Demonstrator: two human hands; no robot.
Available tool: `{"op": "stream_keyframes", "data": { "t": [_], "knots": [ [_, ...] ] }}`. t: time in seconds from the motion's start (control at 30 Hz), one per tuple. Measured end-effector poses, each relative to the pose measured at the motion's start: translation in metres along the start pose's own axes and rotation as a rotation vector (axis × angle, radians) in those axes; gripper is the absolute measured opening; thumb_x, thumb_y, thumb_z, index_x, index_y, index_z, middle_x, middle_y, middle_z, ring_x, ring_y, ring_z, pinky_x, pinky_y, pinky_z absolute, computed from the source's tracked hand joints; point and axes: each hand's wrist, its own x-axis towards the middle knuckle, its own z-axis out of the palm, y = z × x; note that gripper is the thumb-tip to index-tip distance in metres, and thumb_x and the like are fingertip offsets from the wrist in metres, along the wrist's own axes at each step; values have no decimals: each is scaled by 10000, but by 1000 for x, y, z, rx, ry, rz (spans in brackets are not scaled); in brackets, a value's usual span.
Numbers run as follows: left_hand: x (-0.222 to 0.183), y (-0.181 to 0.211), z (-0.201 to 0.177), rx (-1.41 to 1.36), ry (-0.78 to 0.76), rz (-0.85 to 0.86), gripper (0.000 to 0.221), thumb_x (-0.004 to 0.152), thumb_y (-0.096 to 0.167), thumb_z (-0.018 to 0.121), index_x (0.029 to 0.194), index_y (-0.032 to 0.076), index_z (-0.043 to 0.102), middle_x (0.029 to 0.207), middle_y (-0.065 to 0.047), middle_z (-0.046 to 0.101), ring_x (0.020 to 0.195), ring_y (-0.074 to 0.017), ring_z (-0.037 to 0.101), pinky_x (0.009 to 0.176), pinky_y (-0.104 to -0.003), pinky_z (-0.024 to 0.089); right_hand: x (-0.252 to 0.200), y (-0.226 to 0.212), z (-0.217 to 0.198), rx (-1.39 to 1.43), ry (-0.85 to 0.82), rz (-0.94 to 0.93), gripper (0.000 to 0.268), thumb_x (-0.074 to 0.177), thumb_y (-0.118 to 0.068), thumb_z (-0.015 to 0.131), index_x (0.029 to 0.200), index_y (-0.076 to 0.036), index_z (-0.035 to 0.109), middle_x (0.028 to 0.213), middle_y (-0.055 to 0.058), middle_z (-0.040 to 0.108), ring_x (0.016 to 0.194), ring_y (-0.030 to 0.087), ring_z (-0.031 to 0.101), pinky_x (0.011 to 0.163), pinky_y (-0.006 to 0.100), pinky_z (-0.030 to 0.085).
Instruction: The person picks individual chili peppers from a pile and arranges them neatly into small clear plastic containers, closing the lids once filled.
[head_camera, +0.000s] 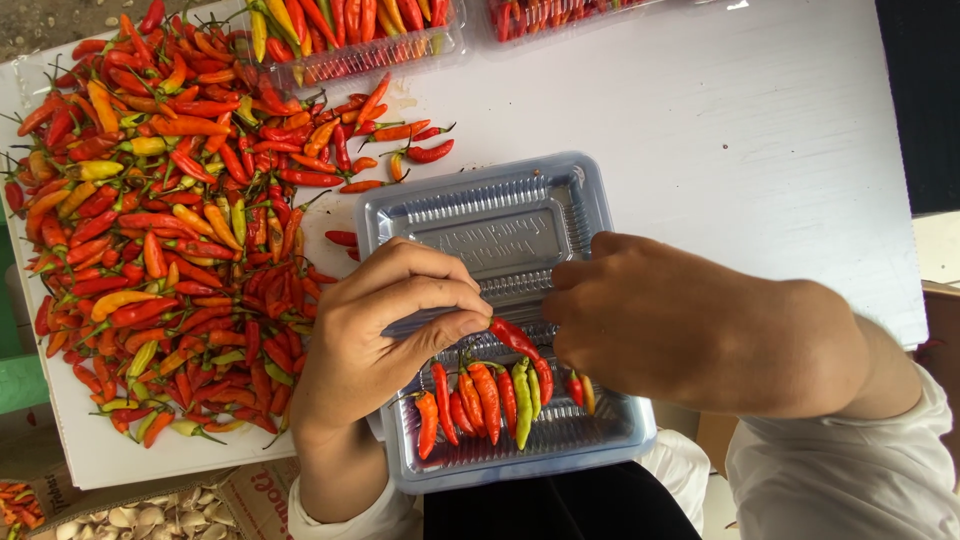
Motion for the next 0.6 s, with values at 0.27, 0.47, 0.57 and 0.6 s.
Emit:
{"op": "stream_keyframes", "data": {
  "t": [0.27, 0.47, 0.57, 0.6],
  "knots": [
    [0, 1, 0, 8, 6, -5, 45, 927, 37, 728, 961, 11, 715, 964, -88, 665, 894, -203, 650, 837, -306, 545, -1, -6, -1, -30, -73, 62, 249, 932, -173, 653, 734, -305, 724, 842, -38, 678, 874, 287, 596, 719, 472, 482],
    [-1, 1, -1, 25, 8, -16, 55, 930, 65, 721, 955, 17, 722, 962, -83, 667, 898, -206, 651, 849, -313, 541, -5, -4, -9, 8, -134, 26, 217, 940, -147, 638, 795, -272, 739, 868, -16, 693, 905, 295, 601, 749, 481, 481],
    [-2, 0, -1, 22, 9, -17, 54, 926, 61, 729, 955, 17, 723, 964, -83, 667, 896, -201, 652, 839, -305, 546, -22, 0, -10, 59, -51, -80, 159, 949, -167, 664, 824, -235, 735, 852, -16, 686, 875, 297, 583, 715, 480, 481],
    [-2, -1, -2, 24, 11, -11, 53, 928, 61, 729, 958, 18, 721, 967, -83, 667, 897, -201, 655, 836, -304, 548, -30, 3, -9, 58, 74, -157, 156, 953, -194, 682, 805, -228, 717, 810, -33, 672, 813, 291, 570, 649, 472, 484]
  ]
}}
